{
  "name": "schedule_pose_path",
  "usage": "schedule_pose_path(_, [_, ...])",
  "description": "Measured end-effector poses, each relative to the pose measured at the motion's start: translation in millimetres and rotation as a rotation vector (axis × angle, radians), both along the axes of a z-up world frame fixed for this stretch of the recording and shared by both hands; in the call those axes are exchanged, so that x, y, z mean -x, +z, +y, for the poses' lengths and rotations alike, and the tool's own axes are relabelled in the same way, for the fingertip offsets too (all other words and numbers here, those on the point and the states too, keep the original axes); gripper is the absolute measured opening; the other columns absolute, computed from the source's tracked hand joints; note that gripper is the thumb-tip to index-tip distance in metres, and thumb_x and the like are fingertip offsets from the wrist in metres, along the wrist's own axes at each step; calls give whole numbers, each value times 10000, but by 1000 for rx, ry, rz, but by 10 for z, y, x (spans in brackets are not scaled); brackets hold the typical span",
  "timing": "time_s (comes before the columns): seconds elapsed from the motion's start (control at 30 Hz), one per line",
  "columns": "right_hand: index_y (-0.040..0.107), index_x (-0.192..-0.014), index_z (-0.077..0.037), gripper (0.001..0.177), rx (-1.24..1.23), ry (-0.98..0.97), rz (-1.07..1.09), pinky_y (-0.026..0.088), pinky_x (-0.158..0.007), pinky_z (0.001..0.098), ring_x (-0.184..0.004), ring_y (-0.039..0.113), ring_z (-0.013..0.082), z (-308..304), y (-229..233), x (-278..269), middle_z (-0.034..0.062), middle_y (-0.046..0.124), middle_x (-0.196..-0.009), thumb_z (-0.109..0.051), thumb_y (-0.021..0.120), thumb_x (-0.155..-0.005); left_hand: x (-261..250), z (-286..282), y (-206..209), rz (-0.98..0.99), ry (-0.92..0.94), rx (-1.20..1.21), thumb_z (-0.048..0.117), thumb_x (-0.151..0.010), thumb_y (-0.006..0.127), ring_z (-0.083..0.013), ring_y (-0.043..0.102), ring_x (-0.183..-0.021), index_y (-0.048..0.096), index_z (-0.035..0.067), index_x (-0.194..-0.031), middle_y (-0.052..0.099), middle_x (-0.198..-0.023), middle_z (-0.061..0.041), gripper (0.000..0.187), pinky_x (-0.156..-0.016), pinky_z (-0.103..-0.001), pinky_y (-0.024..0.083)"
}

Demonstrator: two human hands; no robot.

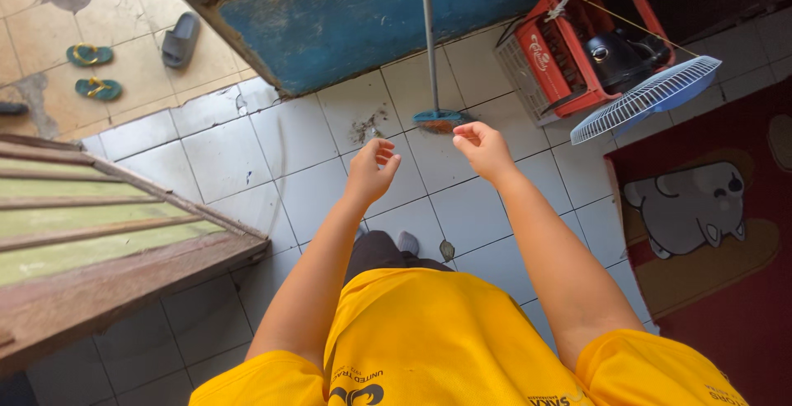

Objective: The person sweeps debris toward an open door with a broom, then exits to an outdoor area and arranges several pairs of sandals on a wooden surface using their hands.

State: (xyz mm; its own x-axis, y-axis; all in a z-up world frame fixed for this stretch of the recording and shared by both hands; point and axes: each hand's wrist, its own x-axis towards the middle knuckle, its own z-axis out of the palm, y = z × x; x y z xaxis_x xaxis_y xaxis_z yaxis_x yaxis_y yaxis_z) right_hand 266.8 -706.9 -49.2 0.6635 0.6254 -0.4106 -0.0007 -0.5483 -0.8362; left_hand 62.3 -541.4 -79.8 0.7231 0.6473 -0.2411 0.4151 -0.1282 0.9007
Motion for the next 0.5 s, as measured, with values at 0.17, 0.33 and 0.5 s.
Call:
schedule_pose_path(0.17, [707, -1152, -77, 253, -74, -77, 3, 535, -852, 286, -995, 663, 123, -3, 21, -667, 33, 722, -1064, -227, 692, -948, -755, 425, -53, 26, -60, -5, 231, -900, 714, -205, 734, -935, 632, 57, -1162, 738, -1046, -90, 325, -807, -363, 582])
schedule_pose_path(0.33, [711, -1153, -72, 225, -79, -178, 22, 511, -855, 289, -1011, 631, 116, 153, -82, -1319, 30, 711, -1075, -210, 672, -981, -1739, 1025, -137, 62, -121, -41, 251, -897, 723, -255, 680, -1049, 586, 59, -1241, 682, -1210, -133, 418, -864, -391, 554])
schedule_pose_path(0.5, [698, -1157, -85, 224, -25, -215, 7, 501, -899, 272, -1051, 637, 93, 455, 162, -2062, -2, 709, -1108, -203, 642, -975, -2975, 1745, -355, 37, -123, -130, 275, -839, 781, -325, 616, -1178, 504, 51, -1341, 587, -1343, -199, 616, -979, -428, 520])
